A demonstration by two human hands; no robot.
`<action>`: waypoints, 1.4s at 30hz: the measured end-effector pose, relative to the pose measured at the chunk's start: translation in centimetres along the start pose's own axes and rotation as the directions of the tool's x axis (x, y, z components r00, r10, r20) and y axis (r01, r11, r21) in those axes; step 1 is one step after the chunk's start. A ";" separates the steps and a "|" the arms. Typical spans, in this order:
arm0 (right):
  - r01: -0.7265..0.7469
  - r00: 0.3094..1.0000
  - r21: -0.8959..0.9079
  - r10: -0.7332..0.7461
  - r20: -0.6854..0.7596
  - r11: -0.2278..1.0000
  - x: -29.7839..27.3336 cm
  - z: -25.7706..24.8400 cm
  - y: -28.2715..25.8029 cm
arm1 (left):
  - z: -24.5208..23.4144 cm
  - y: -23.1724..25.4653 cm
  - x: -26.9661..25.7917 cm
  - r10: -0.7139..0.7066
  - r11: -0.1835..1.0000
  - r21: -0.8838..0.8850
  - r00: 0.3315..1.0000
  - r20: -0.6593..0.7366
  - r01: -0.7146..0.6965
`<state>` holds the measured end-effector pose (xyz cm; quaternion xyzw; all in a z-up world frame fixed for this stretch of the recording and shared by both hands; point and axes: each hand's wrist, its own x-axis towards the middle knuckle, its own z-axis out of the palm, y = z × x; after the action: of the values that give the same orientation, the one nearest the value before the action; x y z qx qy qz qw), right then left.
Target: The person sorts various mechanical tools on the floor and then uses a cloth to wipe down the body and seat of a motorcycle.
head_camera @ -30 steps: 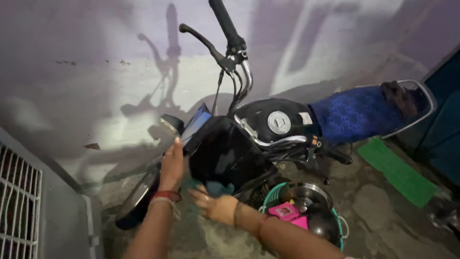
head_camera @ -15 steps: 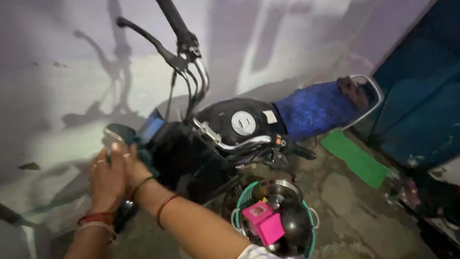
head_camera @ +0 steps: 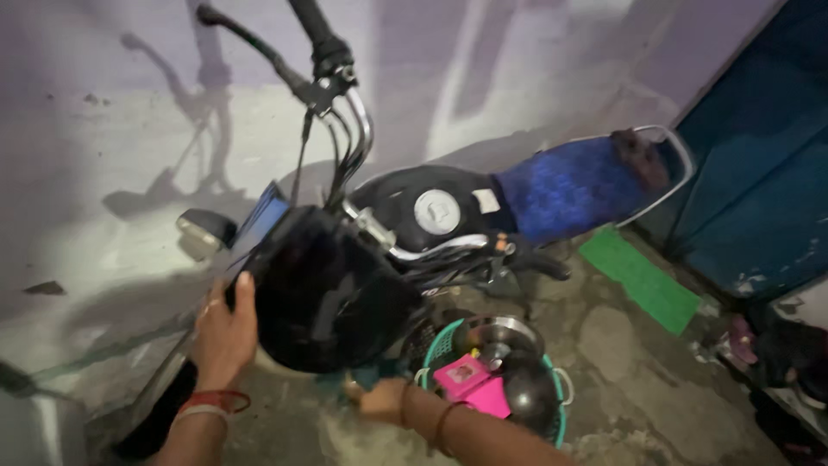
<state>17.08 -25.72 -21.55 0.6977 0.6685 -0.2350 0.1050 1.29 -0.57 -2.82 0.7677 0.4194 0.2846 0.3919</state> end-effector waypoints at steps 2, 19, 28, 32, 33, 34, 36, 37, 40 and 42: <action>0.216 0.973 -0.216 -0.228 -0.033 0.952 -1.5 0.9 2.0 | 0.4 0.2 -0.7 0.032 0.999 0.003 0.998 -0.052 -0.032; -0.008 0.271 0.146 0.142 -0.952 0.989 -19.7 -36.7 -7.6 | -1.1 17.9 -0.8 0.394 0.907 0.231 0.903 -0.174 -0.351; -0.134 0.133 0.308 0.325 -0.936 0.942 -20.5 -39.9 1.5 | 2.3 23.7 -0.4 0.469 0.802 0.369 0.878 0.098 -0.470; -0.185 0.170 0.334 0.365 -0.915 0.924 -20.3 -41.5 4.6 | 4.2 26.7 0.6 0.405 0.750 0.525 0.907 0.116 -0.402; -0.211 0.161 0.320 0.356 -0.921 0.924 -20.2 -41.8 5.0 | 4.8 27.4 0.8 0.377 0.741 0.557 0.919 0.116 -0.375; -0.228 0.196 0.368 0.413 -0.890 0.901 -20.2 -42.2 5.3 | 5.5 28.1 1.1 0.366 0.736 0.569 0.922 0.124 -0.368; -0.247 0.240 0.397 0.453 -0.859 0.884 -20.2 -42.7 5.8 | 7.2 29.2 2.1 0.344 0.722 0.591 0.928 0.145 -0.360; -0.243 0.253 0.370 0.427 -0.868 0.897 -20.2 -43.2 6.2 | 8.2 29.7 3.0 0.333 0.730 0.577 0.928 0.165 -0.365; -0.208 0.273 0.347 0.395 -0.877 0.914 -20.5 -44.6 8.0 | 11.3 31.3 5.8 0.326 0.740 0.553 0.924 0.201 -0.382; -0.198 0.272 0.344 0.388 -0.881 0.918 -20.7 -45.7 10.1 | 13.4 32.0 7.3 0.358 0.735 0.546 0.914 0.192 -0.403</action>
<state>35.70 -23.83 26.05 0.8206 0.4422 0.1784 -0.3152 28.56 -9.98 17.79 0.9289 0.3047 0.1899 0.0909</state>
